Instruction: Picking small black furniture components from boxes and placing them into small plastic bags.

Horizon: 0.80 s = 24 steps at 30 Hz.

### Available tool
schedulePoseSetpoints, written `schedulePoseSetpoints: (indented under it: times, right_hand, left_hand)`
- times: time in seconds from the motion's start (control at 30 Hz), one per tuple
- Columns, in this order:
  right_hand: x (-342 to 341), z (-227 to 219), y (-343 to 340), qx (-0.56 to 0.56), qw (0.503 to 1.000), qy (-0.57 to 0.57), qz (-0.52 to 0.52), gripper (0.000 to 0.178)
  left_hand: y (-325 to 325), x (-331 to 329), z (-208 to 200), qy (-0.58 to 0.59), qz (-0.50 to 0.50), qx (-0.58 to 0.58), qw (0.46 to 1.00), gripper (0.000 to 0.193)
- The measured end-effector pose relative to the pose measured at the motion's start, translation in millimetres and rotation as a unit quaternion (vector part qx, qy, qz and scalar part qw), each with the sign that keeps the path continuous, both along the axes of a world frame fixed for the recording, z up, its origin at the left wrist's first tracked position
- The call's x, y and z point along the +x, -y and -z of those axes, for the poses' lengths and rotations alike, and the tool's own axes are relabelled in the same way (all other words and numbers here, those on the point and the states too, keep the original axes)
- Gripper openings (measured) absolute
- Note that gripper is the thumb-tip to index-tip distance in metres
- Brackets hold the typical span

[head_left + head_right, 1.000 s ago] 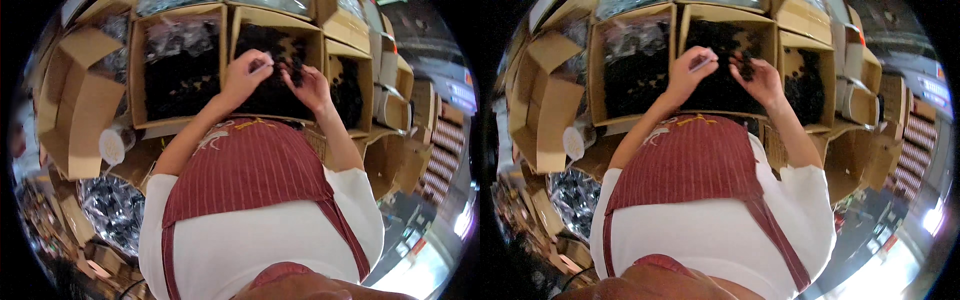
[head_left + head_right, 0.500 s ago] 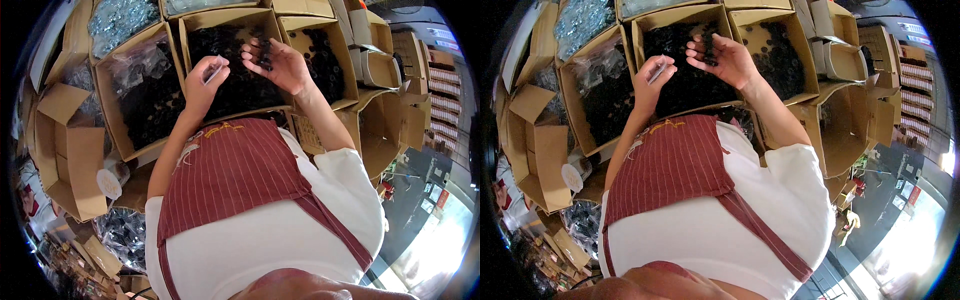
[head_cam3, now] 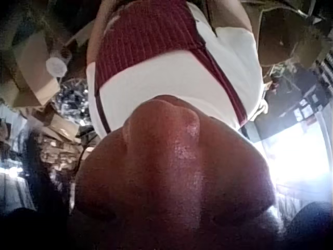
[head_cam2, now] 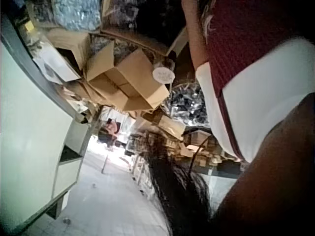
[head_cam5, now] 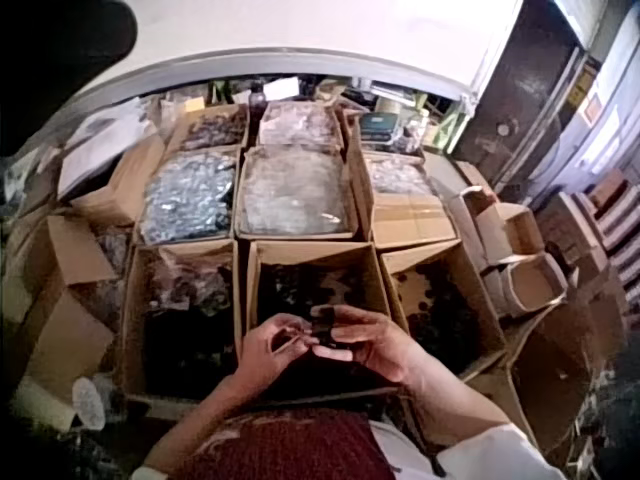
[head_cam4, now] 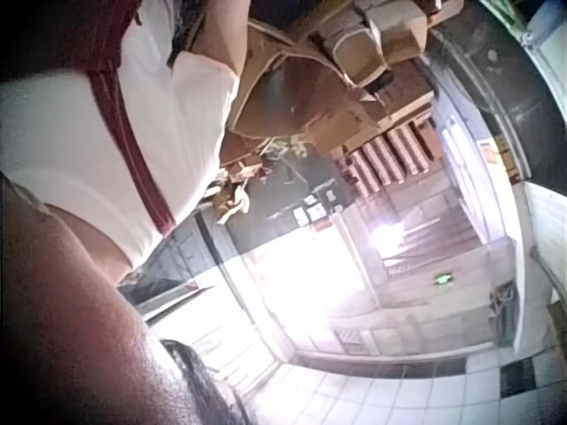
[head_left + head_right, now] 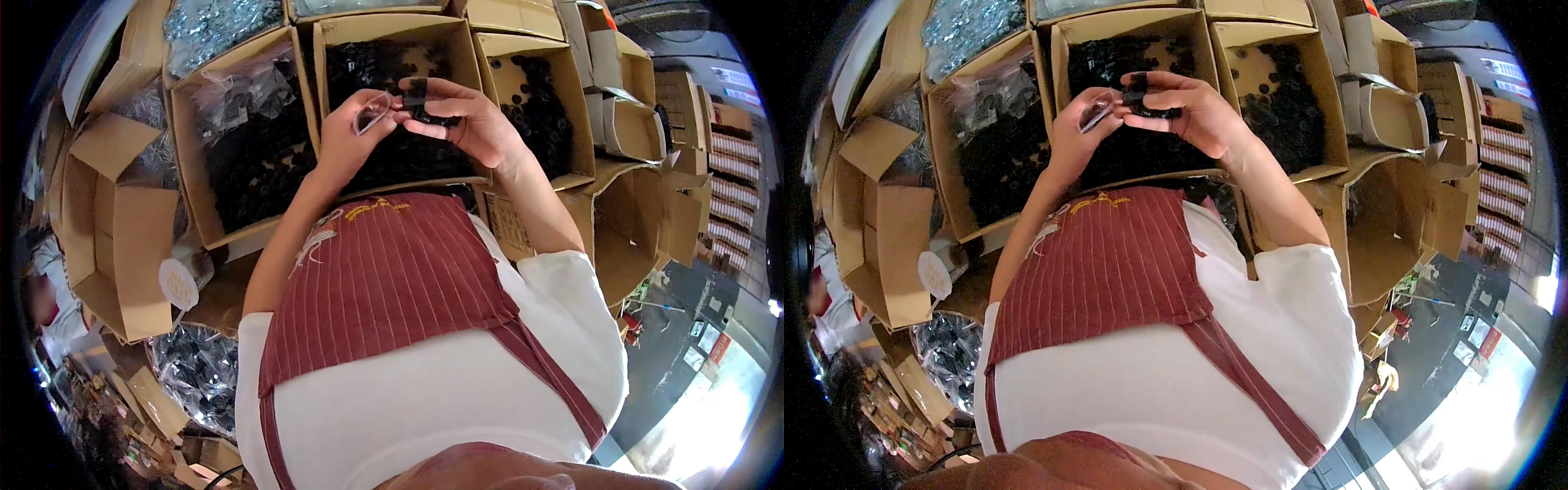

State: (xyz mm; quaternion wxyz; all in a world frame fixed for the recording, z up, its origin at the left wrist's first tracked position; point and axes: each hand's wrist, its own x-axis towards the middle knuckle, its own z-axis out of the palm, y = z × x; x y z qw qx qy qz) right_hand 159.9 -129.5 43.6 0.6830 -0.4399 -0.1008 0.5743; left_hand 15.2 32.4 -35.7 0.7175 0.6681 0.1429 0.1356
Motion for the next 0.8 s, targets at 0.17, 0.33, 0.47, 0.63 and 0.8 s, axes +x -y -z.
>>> schedulePoseSetpoints:
  times: [0.17, 0.33, 0.47, 0.63, 0.8]
  right_hand:
    - [-12, -3, -7, -0.050, 0.998, 0.041, -0.009, 0.040]
    - [-14, -7, -15, -0.011, 0.996, 0.065, -0.058, 0.041]
    - [-21, -13, -17, -0.036, 0.985, 0.154, -0.070, 0.035]
    - [-21, -19, -17, -0.060, 0.948, 0.290, -0.117, 0.038]
    - [-16, -18, -18, 0.009, 0.988, 0.137, -0.072, 0.039]
  left_hand:
    - [2, -1, -13, -0.013, 0.031, 0.028, 0.999, 0.051]
    - [-1, -2, -13, 0.010, 0.045, -0.001, 0.999, 0.045]
    - [2, -2, -15, 0.015, 0.036, -0.023, 0.999, 0.036]
    - [0, -2, -16, 0.005, 0.026, 0.024, 0.999, 0.033]
    - [3, -1, -12, 0.031, 0.022, 0.030, 0.999, 0.040]
